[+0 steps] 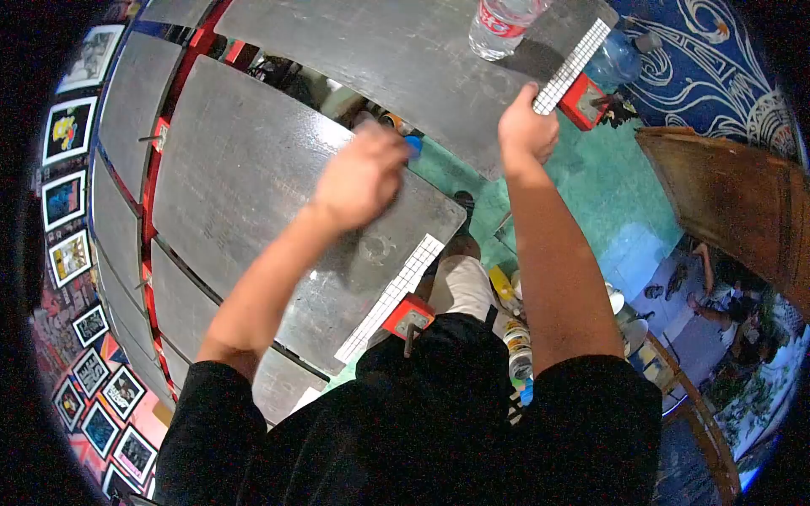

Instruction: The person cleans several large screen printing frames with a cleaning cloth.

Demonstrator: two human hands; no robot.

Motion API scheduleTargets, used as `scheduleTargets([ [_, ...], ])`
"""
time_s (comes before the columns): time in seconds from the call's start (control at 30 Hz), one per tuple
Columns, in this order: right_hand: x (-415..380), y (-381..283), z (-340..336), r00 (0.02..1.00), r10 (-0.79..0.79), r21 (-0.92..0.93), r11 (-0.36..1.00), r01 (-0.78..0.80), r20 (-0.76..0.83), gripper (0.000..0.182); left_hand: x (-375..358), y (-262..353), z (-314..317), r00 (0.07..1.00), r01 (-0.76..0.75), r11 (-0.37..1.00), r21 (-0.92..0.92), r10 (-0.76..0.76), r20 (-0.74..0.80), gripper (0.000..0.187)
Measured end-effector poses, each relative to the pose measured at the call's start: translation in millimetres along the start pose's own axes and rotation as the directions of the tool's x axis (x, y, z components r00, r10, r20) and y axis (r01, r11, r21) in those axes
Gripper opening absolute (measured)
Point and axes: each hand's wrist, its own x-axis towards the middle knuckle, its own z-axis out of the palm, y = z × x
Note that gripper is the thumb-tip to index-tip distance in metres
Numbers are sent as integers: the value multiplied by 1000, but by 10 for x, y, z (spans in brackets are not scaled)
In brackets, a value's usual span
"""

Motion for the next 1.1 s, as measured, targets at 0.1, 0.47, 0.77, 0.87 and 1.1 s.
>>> scheduleTargets([
  [0.1, -46, -29, -34, 1000, 18, -5, 1000, -18, -6, 72, 113, 663, 378, 969, -133, 986, -96, 150, 197, 24],
  [0.47, -2, 19, 1, 999, 0, 21, 1000, -1, 43, 72, -434, -1461, -768, 922, 285, 918, 275, -184, -339, 41],
  [0.77, 5, -33, -24, 998, -2, 14, 1000, 1, 60, 71, -326, -800, -252, 862, 390, 902, 185, -287, -417, 48],
  [0.87, 18, 74, -3, 997, -45, 90, 995, 39, 68, 72, -323, -481, -68, 865, 382, 921, 82, -324, -384, 50],
  [1.1, -27, 1157, -467, 962, -48, 520, 848, -104, 270, 47, -305, -462, -89, 845, 442, 891, 103, -375, -382, 49],
])
